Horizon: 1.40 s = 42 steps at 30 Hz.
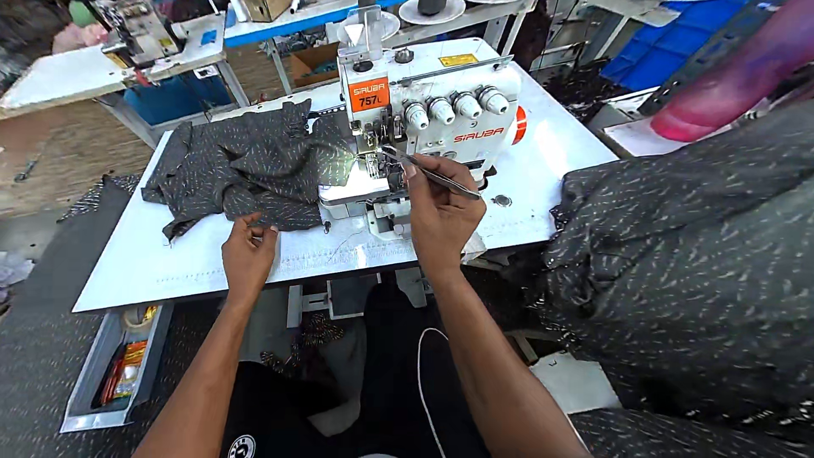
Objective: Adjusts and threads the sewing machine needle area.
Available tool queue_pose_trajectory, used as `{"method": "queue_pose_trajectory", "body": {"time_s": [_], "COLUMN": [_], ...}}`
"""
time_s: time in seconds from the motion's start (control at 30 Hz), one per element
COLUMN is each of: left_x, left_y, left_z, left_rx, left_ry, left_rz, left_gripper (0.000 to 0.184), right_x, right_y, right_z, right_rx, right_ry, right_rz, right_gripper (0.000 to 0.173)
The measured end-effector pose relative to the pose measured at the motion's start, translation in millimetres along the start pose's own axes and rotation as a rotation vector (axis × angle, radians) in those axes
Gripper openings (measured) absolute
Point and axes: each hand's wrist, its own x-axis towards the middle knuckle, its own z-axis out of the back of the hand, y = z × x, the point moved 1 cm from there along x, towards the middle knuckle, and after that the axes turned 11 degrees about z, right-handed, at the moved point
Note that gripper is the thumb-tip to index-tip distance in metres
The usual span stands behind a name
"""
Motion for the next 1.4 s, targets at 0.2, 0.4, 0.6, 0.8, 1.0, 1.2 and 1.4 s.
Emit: {"method": "queue_pose_trajectory", "body": {"time_s": [0.2, 0.4, 0.6, 0.8, 1.0, 1.2, 1.4], "left_x": [-3.0, -5.3, -5.3, -4.8, -4.8, -5.2, -4.2], "left_y": [6.1, 4.8, 4.7, 6.5, 7.0, 6.7, 8.9], "left_z": [-4.0, -5.3, -5.4, -5.7, -5.7, -5.8, -6.2], "left_rx": [-0.009, 0.001, 0.005, -0.018, -0.029, -0.038, -0.04], "left_ry": [-0.067, -0.079, -0.083, -0.079, -0.083, -0.074, -0.078], "left_rz": [-0.1, -0.11, -0.129, -0.131, -0.152, -0.158, -0.168], "left_gripper": [0.035, 0.035, 0.035, 0.035, 0.035, 0.034, 0.034], "right_x": [1.2, 5.5, 10.3, 12.1, 11.0, 9.8, 7.8], "right_y": [-18.1, -22.6, -21.7, -20.5, -19.7, -20.0, -20.0], "right_z": [-7.1, -11.3, -15.3, -18.3, -20.3, -20.8, -20.8], "right_rx": [-0.138, -0.206, -0.23, -0.242, -0.219, -0.22, -0.214], "right_ry": [0.018, 0.102, 0.156, 0.162, 0.093, 0.039, 0.009], "right_rz": [0.064, 0.099, 0.084, 0.081, 0.042, 0.039, 0.06], "right_gripper": [0.015, 0.012, 0.012, 0.012, 0.012, 0.01, 0.011]}}
